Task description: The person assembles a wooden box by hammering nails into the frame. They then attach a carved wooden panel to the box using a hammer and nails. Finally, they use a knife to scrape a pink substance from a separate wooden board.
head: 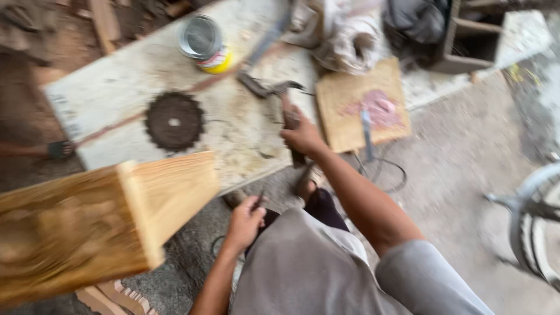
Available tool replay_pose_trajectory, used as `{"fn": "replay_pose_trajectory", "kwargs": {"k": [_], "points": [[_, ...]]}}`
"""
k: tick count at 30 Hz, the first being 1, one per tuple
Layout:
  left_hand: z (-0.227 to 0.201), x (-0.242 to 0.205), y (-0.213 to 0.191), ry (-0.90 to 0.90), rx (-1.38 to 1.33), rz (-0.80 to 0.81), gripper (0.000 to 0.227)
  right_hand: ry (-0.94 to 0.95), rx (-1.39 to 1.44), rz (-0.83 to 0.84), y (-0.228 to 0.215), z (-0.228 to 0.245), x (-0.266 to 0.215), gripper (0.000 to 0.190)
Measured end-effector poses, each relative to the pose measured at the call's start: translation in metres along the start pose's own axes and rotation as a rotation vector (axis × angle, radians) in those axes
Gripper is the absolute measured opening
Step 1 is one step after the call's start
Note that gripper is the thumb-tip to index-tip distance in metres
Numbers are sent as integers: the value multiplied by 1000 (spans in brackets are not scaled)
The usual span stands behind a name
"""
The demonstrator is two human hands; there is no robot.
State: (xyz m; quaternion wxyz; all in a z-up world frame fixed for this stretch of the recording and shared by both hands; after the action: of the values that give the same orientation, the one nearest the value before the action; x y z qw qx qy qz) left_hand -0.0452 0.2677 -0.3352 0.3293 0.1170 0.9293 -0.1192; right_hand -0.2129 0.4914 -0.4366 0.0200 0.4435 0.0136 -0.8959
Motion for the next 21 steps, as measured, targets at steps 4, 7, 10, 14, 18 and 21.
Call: {"fn": "replay_pose_trajectory", "kwargs": {"k": [4,7,10,14,18,21], "points": [[-8,18,17,9,-102,-16,32,-202,-541,39,-23,-29,-29,89],[-24,45,14,44,12,-88,34,-268,-644,-1,-82,-52,-86,52],[-64,88,18,151,30,-177,50,-139,-621,-381,-174,-72,-119,29],[-124,160,32,15,258,-214,61,123,-594,-428,-220,-99,-104,35],[-165,232,39,180,866,-175,43,44,-259,-430,-214,-100,-94,38],[-175,265,39,290,950,-195,42,111,-114,-381,-214,-90,-97,37]]}}
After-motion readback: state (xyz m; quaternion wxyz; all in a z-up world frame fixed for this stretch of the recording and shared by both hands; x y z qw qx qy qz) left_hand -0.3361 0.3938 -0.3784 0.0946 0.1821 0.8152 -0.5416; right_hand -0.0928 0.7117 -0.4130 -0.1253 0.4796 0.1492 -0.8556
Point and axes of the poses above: each hand's wrist, its own x-axis towards the middle knuckle, its own y-axis out of the palm, z = x × y, the point moved 7 cm from there along x, towards the middle knuckle, and after that the axes turned 10 degrees about y, right-handed, at the moved point
